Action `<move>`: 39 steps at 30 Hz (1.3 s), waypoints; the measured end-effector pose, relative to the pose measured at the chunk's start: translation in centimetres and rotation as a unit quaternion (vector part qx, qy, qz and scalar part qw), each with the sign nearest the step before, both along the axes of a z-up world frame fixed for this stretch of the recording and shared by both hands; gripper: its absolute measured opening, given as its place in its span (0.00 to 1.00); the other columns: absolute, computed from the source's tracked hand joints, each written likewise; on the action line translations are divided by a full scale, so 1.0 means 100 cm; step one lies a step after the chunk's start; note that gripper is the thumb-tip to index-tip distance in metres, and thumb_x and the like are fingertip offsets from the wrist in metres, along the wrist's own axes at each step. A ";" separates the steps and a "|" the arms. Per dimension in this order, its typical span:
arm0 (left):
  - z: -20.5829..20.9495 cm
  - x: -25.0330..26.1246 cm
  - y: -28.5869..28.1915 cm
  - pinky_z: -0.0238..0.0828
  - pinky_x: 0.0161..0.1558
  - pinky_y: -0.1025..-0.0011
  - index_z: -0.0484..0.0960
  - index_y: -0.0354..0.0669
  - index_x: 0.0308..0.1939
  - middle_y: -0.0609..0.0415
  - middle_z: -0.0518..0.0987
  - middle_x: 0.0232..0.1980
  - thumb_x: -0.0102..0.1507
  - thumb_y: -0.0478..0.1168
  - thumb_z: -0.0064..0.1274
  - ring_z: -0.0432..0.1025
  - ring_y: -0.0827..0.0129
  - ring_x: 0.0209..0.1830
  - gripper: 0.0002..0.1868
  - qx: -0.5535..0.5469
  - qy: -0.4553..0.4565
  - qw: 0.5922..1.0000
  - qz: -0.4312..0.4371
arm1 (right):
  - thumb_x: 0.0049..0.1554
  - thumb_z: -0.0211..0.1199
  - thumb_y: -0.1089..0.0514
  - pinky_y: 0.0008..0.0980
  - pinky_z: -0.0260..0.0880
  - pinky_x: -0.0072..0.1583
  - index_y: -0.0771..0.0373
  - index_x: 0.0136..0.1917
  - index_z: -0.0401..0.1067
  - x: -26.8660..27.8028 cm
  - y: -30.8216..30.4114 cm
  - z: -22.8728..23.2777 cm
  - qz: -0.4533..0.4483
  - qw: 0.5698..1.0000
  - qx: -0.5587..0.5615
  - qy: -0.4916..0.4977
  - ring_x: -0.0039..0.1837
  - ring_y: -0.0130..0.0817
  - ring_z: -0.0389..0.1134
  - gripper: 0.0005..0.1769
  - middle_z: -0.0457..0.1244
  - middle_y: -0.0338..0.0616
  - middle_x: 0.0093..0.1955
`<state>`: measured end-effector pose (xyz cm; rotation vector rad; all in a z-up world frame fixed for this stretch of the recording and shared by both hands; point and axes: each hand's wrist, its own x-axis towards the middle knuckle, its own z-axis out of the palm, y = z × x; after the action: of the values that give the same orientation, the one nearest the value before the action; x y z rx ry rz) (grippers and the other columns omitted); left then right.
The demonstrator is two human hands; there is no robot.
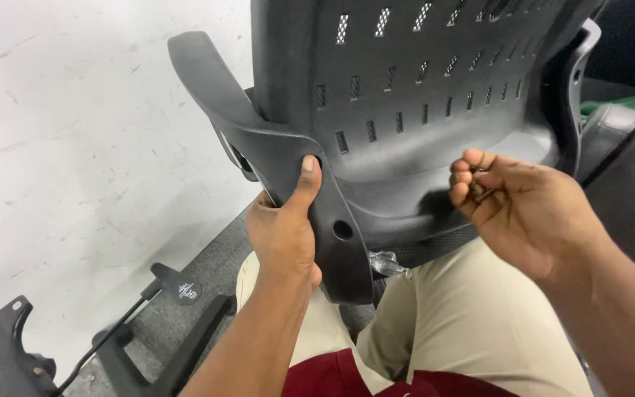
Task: The person attaches a black plastic armrest to the side of an office chair seat using a screwdriver and screws. They align the armrest, insert a screw, and tighten it with a screwdriver, repeating the process for a second screw.
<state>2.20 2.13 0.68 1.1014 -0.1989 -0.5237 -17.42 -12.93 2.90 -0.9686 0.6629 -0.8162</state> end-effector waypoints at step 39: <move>-0.054 -0.017 0.061 0.74 0.64 0.60 0.78 0.42 0.55 0.51 0.82 0.53 0.60 0.45 0.62 0.75 0.61 0.60 0.22 -0.173 0.098 0.956 -0.217 | 0.62 0.67 0.66 0.17 0.62 0.41 0.63 0.51 0.70 0.055 0.114 -0.035 0.038 0.921 -0.387 0.028 0.40 0.17 0.61 0.07 0.64 0.35 0.41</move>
<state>0.52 8.22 -4.73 0.6560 -0.3486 -0.9481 -11.88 -1.56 -0.56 -1.7273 0.3318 -1.0069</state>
